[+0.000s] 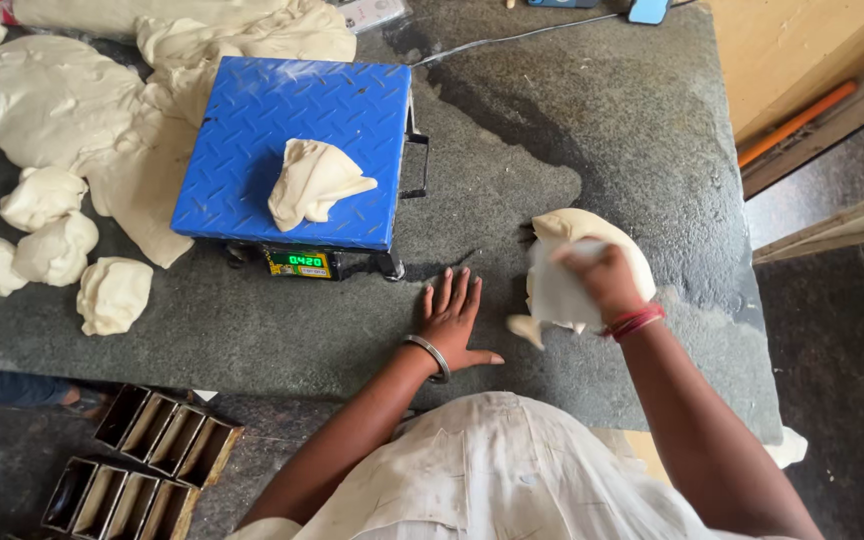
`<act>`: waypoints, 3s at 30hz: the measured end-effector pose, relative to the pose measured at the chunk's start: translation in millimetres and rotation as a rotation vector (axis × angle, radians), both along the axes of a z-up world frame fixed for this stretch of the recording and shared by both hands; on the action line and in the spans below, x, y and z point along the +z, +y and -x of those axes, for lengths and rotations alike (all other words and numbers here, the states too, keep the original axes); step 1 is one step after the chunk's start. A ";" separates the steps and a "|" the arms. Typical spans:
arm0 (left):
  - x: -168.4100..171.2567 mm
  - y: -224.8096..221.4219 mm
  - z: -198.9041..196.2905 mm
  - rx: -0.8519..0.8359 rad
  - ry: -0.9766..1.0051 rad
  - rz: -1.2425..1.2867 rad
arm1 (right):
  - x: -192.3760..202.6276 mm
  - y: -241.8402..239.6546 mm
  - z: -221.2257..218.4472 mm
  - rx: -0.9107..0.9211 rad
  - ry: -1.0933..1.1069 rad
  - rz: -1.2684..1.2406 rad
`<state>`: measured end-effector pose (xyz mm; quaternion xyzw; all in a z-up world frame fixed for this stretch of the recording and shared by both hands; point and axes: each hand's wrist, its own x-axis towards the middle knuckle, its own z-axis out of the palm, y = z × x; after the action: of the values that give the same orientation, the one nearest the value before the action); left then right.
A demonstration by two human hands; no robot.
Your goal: The person portions dough using a scraper, weighs individual pieces on a digital scale, and rolls them into oblong shapes on a work surface.
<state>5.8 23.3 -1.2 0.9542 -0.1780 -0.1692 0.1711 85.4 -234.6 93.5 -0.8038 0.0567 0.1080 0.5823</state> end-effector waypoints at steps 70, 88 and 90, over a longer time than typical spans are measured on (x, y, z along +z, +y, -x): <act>2.8 11.1 16.2 0.167 -0.449 0.292 | 65.8 -41.2 52.2 -0.138 -0.397 0.090; 4.7 15.6 14.6 0.141 -0.439 0.344 | 7.6 30.6 -8.9 -0.094 0.100 -0.143; -8.2 17.5 14.8 0.115 -0.533 0.322 | 5.2 11.3 3.7 -0.069 0.075 -0.102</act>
<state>-9.0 40.9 -9.4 0.9340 -0.1869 0.1272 0.2765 81.7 -223.3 98.8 -0.7661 0.1008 0.1207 0.6232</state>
